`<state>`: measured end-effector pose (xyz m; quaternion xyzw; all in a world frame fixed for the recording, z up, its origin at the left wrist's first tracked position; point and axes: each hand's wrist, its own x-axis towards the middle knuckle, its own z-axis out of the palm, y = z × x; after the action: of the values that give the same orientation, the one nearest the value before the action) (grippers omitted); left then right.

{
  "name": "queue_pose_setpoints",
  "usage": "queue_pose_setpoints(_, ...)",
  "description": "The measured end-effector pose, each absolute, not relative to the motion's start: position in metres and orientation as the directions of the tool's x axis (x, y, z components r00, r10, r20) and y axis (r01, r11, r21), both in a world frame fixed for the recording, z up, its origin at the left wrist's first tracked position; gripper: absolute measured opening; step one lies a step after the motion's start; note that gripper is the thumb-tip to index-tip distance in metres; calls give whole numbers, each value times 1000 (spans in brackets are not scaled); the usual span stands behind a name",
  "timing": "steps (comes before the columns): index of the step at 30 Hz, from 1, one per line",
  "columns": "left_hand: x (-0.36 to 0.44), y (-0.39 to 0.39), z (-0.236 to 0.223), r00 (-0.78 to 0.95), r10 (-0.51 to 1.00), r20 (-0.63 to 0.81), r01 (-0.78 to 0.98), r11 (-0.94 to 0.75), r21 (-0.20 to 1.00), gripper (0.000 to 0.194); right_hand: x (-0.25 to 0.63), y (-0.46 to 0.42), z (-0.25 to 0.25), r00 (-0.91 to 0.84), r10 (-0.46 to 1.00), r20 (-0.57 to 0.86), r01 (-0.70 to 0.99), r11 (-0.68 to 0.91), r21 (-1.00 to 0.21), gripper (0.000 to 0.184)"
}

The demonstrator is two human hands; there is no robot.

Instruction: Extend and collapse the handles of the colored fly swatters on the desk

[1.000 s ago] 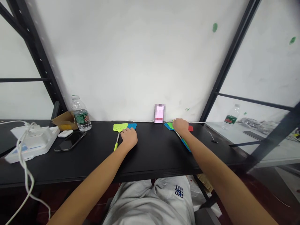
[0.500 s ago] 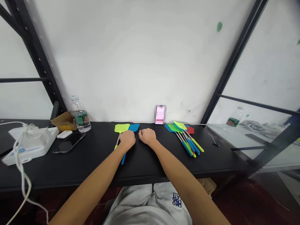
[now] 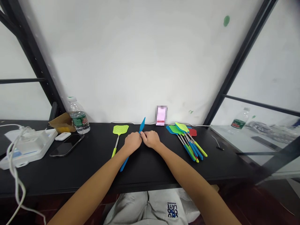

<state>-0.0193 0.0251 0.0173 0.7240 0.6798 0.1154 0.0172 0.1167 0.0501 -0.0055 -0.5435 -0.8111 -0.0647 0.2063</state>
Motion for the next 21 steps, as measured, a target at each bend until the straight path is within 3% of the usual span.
queue_pose_setpoints(5, -15, 23, 16, 130, 976, 177, 964, -166, 206, 41, 139, 47, -7, -332, 820, 467, 907, 414, -82, 53)
queue_pose_setpoints(12, -15, 25, 10, 232, 960, 159, 930, -266, 254, 36, 165, 44, -10, -354, 615, 704, 874, 486, 14, 30)
queue_pose_setpoints(16, -19, 27, 10, 259, 954, 149, 912, -292, 288, 38, 163, 44, -10, -280, 610, 741, 869, 489, -73, 30)
queue_pose_setpoints(21, -22, 30, 11, 267, 957, 116, 904, -291, 313, 40, 161, 58, -7, -134, 653, 745, 876, 430, -220, 46)
